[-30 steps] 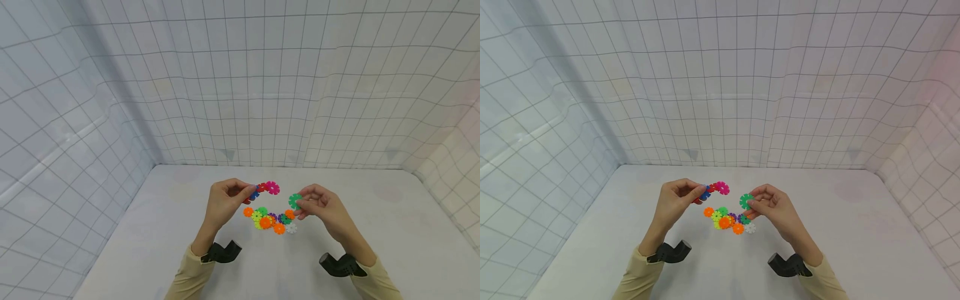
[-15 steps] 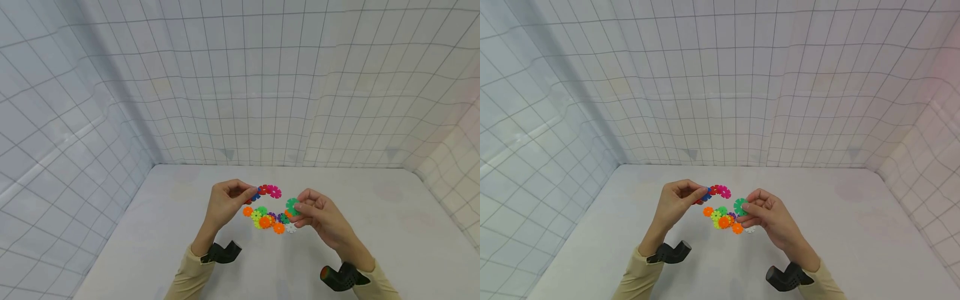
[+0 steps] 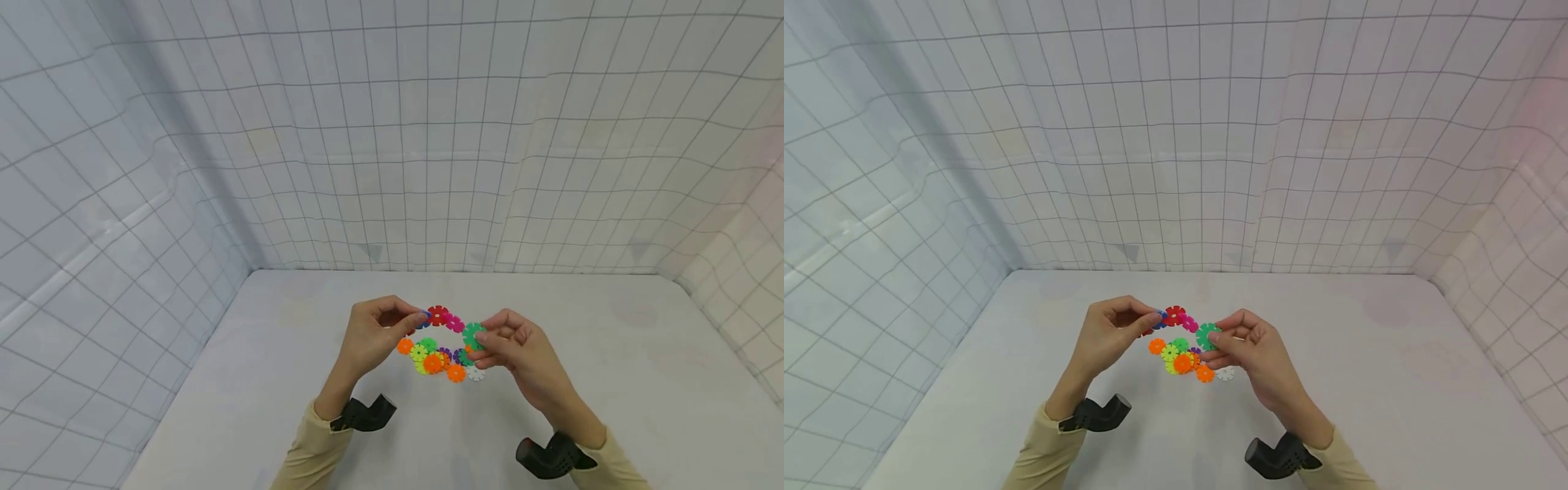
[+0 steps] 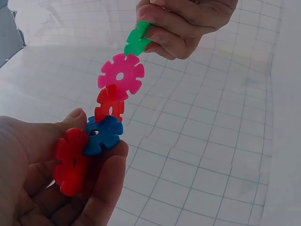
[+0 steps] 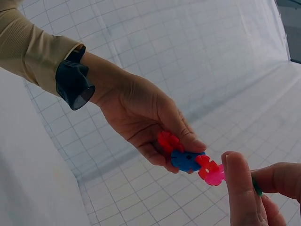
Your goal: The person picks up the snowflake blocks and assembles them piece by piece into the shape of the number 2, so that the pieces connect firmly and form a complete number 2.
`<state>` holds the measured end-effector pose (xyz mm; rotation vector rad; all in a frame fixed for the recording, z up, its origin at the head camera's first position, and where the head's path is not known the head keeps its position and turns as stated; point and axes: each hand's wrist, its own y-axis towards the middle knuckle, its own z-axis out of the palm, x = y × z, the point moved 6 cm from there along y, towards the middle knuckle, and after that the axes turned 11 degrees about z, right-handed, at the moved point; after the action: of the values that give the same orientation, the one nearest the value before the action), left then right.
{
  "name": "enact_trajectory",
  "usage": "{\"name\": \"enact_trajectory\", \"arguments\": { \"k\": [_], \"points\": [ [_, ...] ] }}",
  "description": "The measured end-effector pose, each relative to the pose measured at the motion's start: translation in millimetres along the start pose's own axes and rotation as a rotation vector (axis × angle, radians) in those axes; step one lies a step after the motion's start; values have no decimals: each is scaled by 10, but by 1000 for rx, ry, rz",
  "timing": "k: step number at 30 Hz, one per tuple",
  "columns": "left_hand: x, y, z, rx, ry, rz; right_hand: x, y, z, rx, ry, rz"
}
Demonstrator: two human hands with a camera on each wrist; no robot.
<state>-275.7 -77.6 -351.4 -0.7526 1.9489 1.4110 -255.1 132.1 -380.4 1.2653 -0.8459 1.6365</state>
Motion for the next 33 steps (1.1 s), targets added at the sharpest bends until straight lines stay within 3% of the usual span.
{"name": "enact_trajectory", "arguments": {
  "k": [6, 14, 19, 25, 33],
  "points": [
    [-22, -6, 27, 42, 15, 69, -18, -4, -2, -37, -65, 4],
    [1, -12, 95, 143, 46, 73, -10, -12, 15, -55, -92, -8],
    [-97, -6, 235, 243, -42, 80, -29, -21, 62, -37, -99, -23],
    [-292, 21, 273, 211, -78, 52, -64, -22, 113, 0, -86, -32],
    [-365, 33, 256, 214, -81, 115, -59, -39, 150, 18, -129, -31]
  ]
}}
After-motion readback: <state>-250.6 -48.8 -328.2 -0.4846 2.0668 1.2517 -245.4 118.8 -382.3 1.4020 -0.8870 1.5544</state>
